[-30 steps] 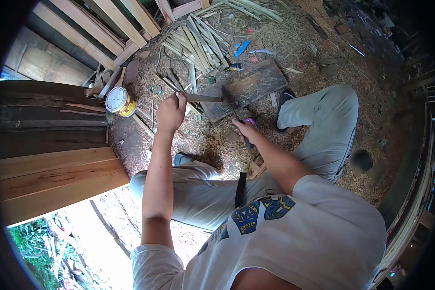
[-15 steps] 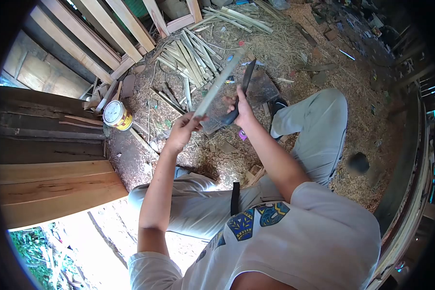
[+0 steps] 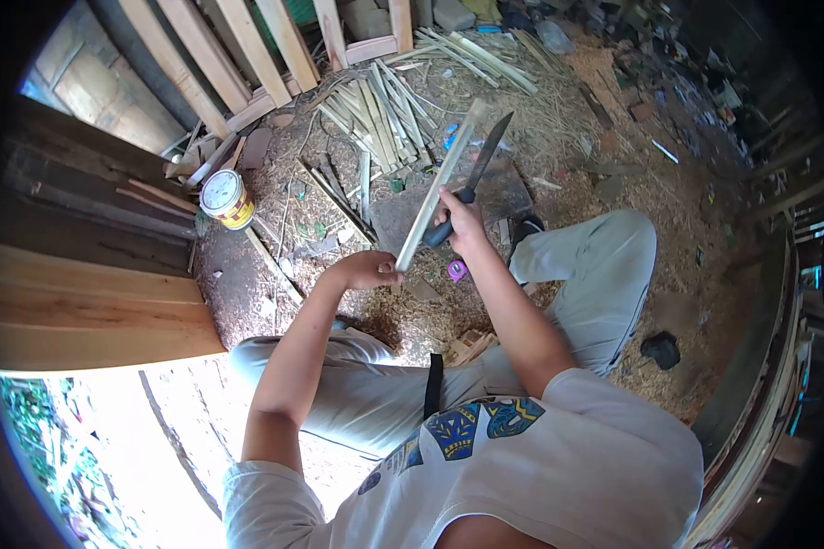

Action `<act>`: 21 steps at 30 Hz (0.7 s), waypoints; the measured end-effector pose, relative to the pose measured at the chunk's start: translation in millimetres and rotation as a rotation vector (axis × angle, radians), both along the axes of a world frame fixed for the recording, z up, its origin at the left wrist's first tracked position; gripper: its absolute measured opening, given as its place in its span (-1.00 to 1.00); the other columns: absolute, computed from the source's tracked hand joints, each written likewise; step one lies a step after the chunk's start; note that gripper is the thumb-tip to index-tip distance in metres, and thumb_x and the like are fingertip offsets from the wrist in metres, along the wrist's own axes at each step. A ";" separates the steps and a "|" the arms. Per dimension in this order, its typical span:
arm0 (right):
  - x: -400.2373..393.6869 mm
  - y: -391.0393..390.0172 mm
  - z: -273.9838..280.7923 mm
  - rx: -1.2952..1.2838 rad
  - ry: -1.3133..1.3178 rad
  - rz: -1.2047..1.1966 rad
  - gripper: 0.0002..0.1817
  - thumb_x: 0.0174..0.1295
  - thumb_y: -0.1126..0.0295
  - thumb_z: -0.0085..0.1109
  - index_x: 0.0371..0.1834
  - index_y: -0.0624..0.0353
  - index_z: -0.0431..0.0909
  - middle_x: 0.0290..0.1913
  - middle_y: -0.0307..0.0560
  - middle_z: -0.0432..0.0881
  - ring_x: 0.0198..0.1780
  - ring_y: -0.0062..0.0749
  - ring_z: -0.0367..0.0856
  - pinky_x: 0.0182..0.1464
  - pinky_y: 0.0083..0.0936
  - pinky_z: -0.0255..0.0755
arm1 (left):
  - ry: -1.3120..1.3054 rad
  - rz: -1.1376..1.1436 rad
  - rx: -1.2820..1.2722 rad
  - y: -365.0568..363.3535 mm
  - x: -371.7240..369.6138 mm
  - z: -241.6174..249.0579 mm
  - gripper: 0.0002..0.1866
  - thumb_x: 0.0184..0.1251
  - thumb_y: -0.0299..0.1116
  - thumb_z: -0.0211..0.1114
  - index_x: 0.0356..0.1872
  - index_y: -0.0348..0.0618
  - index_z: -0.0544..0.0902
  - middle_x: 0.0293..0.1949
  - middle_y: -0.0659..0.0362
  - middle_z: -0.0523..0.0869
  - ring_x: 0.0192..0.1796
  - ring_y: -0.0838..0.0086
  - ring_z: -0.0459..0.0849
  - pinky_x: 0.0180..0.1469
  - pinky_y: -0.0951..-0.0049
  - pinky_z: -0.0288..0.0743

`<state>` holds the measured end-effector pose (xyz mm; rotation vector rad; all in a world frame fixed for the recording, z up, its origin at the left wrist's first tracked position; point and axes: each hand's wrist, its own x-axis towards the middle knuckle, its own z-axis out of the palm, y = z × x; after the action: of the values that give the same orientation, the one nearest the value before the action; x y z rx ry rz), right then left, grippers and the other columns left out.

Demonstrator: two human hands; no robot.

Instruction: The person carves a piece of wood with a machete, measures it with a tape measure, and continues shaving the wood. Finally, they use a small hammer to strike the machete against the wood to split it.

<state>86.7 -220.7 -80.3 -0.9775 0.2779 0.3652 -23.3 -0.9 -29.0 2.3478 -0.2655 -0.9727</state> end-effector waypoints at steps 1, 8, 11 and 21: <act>-2.2 4.2 -2.3 -0.009 -0.005 0.024 -0.76 0.33 0.29 0.46 -0.29 0.11 0.55 -0.50 -0.31 0.52 -0.58 -0.55 0.47 -0.48 -0.47 0.44 | -0.005 0.024 -0.009 4.9 3.0 3.8 -0.28 0.40 0.34 0.26 0.26 -0.07 0.67 0.17 -0.06 0.75 0.20 0.14 0.72 0.26 0.15 0.55; -23.7 26.3 -45.7 -0.890 -0.504 -0.026 -0.67 0.22 0.26 0.50 -0.40 0.16 0.50 -0.51 -0.18 0.58 -0.56 -0.43 0.56 -0.45 -0.36 0.42 | -0.088 0.400 0.033 37.9 14.0 1.9 -0.30 0.58 0.21 0.07 0.40 -0.21 0.55 0.33 -0.12 0.65 0.40 0.01 0.57 0.40 0.17 0.44; -36.2 37.7 -31.5 -0.725 -0.337 0.172 -0.67 0.24 0.27 0.50 -0.40 0.16 0.48 -0.51 -0.21 0.56 -0.57 -0.46 0.54 -0.48 -0.41 0.41 | -0.229 0.596 0.050 52.2 22.2 -25.5 -0.36 0.57 0.14 0.08 0.35 -0.20 0.59 0.24 -0.14 0.70 0.30 0.03 0.66 0.32 0.11 0.49; -66.2 65.5 13.9 -0.349 -0.312 0.414 -0.73 0.33 0.44 0.42 -0.31 0.05 0.42 -0.47 -0.33 0.49 -0.61 -0.61 0.46 -0.54 -0.56 0.34 | -0.228 1.155 -1.069 77.3 29.9 9.3 -0.48 0.69 -0.04 -0.03 0.38 -0.21 0.54 0.30 0.04 0.68 0.31 0.22 0.67 0.36 0.18 0.50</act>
<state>20.5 -155.2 -66.4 -1.4226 -0.1561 0.5431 6.6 76.4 -19.8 1.2128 0.3897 0.0695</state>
